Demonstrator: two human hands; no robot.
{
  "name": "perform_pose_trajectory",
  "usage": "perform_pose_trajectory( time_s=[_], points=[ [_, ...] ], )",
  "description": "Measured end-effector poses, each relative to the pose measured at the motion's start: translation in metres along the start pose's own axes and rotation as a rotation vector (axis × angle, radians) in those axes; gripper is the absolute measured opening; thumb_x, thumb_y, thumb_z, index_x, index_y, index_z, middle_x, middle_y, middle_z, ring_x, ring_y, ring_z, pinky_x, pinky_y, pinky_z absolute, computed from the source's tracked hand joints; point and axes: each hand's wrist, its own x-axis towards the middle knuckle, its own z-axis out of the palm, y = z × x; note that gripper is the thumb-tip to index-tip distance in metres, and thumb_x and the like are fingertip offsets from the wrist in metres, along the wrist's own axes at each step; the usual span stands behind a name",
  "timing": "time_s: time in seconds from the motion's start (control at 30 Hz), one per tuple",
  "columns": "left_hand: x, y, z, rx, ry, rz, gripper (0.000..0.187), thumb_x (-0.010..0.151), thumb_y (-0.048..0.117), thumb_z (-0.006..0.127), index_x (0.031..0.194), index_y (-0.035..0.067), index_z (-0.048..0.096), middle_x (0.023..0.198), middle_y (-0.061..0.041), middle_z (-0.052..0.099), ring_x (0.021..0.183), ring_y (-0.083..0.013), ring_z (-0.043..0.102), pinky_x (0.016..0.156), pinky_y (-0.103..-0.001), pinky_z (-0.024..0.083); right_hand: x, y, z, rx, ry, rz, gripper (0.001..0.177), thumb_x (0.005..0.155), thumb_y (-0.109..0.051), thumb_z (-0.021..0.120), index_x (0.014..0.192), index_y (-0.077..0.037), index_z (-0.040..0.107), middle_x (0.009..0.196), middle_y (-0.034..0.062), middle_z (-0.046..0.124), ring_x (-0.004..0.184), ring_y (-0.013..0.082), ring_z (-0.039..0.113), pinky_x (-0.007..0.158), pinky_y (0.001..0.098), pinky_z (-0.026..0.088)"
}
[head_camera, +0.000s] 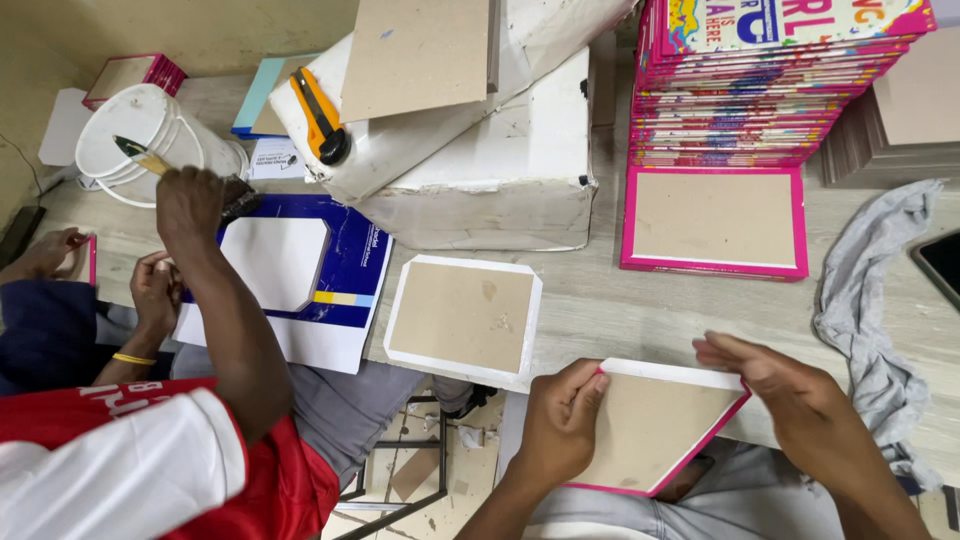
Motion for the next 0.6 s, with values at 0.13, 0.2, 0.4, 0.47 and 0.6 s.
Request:
perform_pose_trajectory(
  time_s=[0.13, 0.2, 0.4, 0.47, 0.6],
  points=[
    [0.000, -0.009, 0.014, 0.288, -0.181, 0.131, 0.029, 0.117, 0.029, 0.046, 0.094, 0.014, 0.054, 0.071, 0.000, 0.046, 0.064, -0.0195, 0.046, 0.062, -0.038, 0.035, 0.009, -0.008, 0.015, -0.539, -0.213, -0.545, 0.039, 0.090, -0.030, 0.076, 0.126, -0.019, 0.085, 0.123, -0.0033, 0.086, 0.112, 0.0097, 0.080, 0.096, 0.0271, 0.056],
    [-0.001, -0.012, 0.018, 0.379, -0.230, 0.188, 0.029, 0.117, 0.030, 0.042, 0.105, 0.013, 0.063, 0.070, -0.006, 0.056, 0.060, -0.0286, 0.054, 0.061, -0.041, 0.039, 0.014, -0.014, 0.023, -0.541, -0.331, -0.648, 0.028, 0.091, -0.028, 0.078, 0.115, -0.022, 0.091, 0.102, -0.0054, 0.092, 0.090, 0.0078, 0.087, 0.079, 0.0250, 0.062],
    [-0.003, -0.020, 0.022, 0.427, -0.273, 0.116, 0.015, 0.113, 0.017, 0.052, 0.110, 0.012, 0.066, 0.067, -0.009, 0.059, 0.056, -0.0322, 0.052, 0.057, -0.044, 0.036, 0.019, -0.011, 0.030, -0.966, -0.347, -0.532, 0.014, 0.091, -0.040, 0.074, 0.085, -0.037, 0.086, 0.080, -0.0184, 0.085, 0.066, 0.0078, 0.073, 0.065, 0.0287, 0.052],
    [0.001, -0.019, 0.022, 0.461, -0.290, 0.082, 0.021, 0.115, 0.021, 0.047, 0.101, 0.012, 0.060, 0.065, -0.008, 0.054, 0.057, -0.0342, 0.052, 0.059, -0.046, 0.036, 0.028, 0.008, 0.029, -1.152, -0.235, -0.612, 0.008, 0.085, -0.031, 0.066, 0.077, -0.034, 0.066, 0.074, -0.0163, 0.070, 0.061, 0.0155, 0.064, 0.061, 0.0381, 0.047],
    [0.004, -0.016, 0.019, 0.423, -0.369, 0.091, 0.021, 0.116, 0.021, 0.046, 0.105, 0.011, 0.061, 0.074, -0.010, 0.063, 0.063, -0.0363, 0.056, 0.063, -0.046, 0.039, 0.027, 0.011, 0.024, -1.252, -0.309, -0.528, 0.008, 0.092, -0.038, 0.060, 0.084, -0.035, 0.063, 0.086, -0.0150, 0.070, 0.071, 0.0177, 0.068, 0.068, 0.0403, 0.051]
  ],
)
